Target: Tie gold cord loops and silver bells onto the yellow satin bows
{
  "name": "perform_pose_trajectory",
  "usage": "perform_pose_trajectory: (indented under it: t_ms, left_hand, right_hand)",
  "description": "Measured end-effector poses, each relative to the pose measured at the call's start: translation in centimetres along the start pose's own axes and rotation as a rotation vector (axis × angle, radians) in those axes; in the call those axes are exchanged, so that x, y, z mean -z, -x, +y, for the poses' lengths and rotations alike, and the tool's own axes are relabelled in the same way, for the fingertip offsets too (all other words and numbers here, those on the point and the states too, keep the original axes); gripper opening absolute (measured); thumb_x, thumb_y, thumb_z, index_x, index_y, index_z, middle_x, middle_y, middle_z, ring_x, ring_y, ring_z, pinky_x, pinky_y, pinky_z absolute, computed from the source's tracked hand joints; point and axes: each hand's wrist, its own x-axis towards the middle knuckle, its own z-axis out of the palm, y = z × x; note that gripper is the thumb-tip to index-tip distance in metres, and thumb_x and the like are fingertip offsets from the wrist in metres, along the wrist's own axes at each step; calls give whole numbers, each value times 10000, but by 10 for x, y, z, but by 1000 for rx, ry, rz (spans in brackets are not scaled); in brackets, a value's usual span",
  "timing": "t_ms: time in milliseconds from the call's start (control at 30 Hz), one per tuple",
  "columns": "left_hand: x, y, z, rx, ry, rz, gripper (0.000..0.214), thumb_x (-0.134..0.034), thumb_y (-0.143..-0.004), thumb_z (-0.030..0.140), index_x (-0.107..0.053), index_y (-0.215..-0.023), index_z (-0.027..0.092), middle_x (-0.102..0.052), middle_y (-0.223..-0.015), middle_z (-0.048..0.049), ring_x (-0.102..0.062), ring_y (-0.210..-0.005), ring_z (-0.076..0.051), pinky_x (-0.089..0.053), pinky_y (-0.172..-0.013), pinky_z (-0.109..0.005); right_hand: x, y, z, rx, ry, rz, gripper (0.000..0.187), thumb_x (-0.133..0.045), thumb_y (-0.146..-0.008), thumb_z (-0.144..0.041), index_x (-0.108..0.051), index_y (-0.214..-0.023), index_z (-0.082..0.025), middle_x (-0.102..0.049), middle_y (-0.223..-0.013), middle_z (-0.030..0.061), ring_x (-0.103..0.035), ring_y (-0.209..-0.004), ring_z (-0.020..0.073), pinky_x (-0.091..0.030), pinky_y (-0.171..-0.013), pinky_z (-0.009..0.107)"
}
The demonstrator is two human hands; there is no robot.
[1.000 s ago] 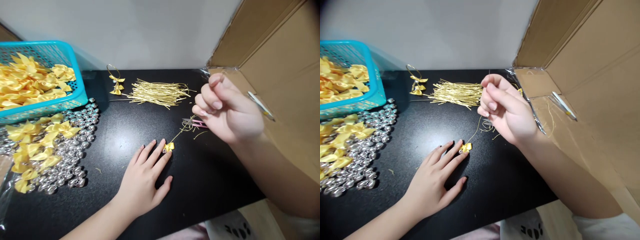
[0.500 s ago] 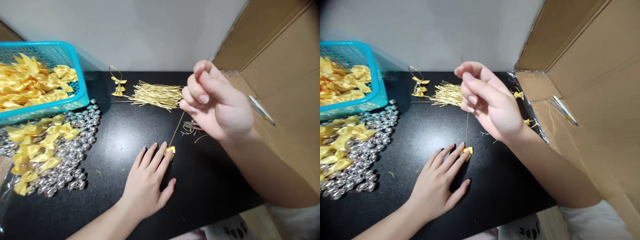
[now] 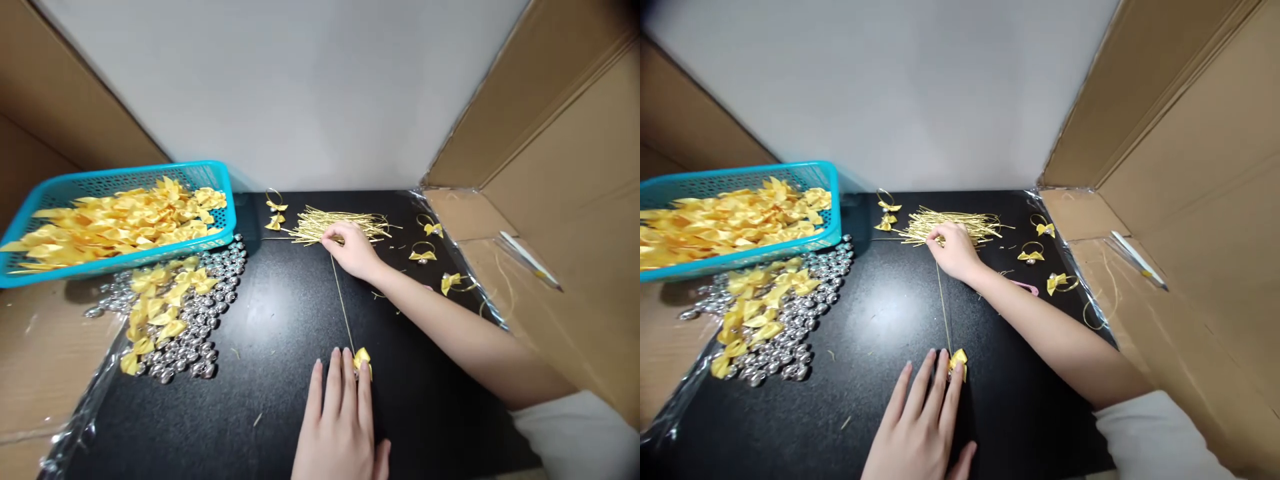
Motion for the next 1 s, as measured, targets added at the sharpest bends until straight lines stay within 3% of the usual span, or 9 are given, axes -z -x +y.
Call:
perform_pose_trajectory:
  t_ms: [133,233,367,500,567,700,867,1000]
  left_hand:
    - [-7,10,5,2,-6,47,740,-522,-762,687,-665,-1239,140,-664,-1268,-159,-549,-1215,-324,-303,-1049,-475]
    - [-11,14,3,-27,-15,73,731,-511,-779,676,-660,-1239,127,-668,-1260,-168,-561,-1199,-328,-321,-1029,-487]
    - [-8,13,-8,-124,-44,98,673,-491,-832,591,-633,-1255,87,-665,-1255,-187,-605,-1141,-331,-368,-976,-490]
    - [12,-2,-24,-249,14,116,590,-466,-864,539,-651,-1217,103,-691,-1227,-147,-665,-1034,-291,-441,-904,-448]
    - [25,-17,-35,-251,107,114,510,-478,-870,500,-667,-1185,146,-704,-1215,-111,-672,-1023,-276,-465,-901,-442]
    - [35,-57,-70,-48,252,45,313,-524,-868,345,-689,-1075,178,-718,-1173,-96,-659,-1014,-274,-510,-862,-445]
    - [8,-93,-126,90,197,135,227,-535,-875,301,-697,-970,172,-728,-1113,-105,-650,-1009,-289,-527,-854,-457]
    - [-6,-101,-148,114,176,213,189,-552,-864,264,-695,-944,170,-727,-1110,-112,-649,-995,-288,-524,-867,-446]
  right_hand:
    - [-11,9,4,4,190,76,158,-654,-793,-159,-659,-638,-186,-658,-1030,90,-470,-1094,293,-348,-951,478]
    - [-13,12,7,24,300,76,115,-708,-767,-205,-678,-656,-200,-650,-1073,72,-447,-1097,295,-346,-923,462]
    - [9,5,11,58,422,91,96,-645,-841,-256,-699,-780,-207,-658,-1080,60,-450,-1084,273,-329,-906,428]
    - [36,-6,18,113,541,17,58,-660,-824,-207,-712,-850,-204,-669,-1065,70,-456,-1059,273,-313,-856,402]
    - [41,-9,20,150,591,-50,52,-684,-809,-209,-720,-846,-203,-682,-1038,69,-469,-1037,268,-304,-839,395]
    - [32,-11,17,206,675,-123,100,-641,-843,-193,-727,-793,-192,-698,-974,75,-480,-1011,258,-276,-831,400]
    - [25,-13,13,225,740,-114,177,-584,-872,-170,-722,-760,-176,-705,-974,90,-476,-1007,255,-246,-839,409]
    - [33,-12,11,202,756,-74,173,-575,-882,-175,-714,-778,-176,-724,-956,77,-508,-969,240,-247,-812,392]
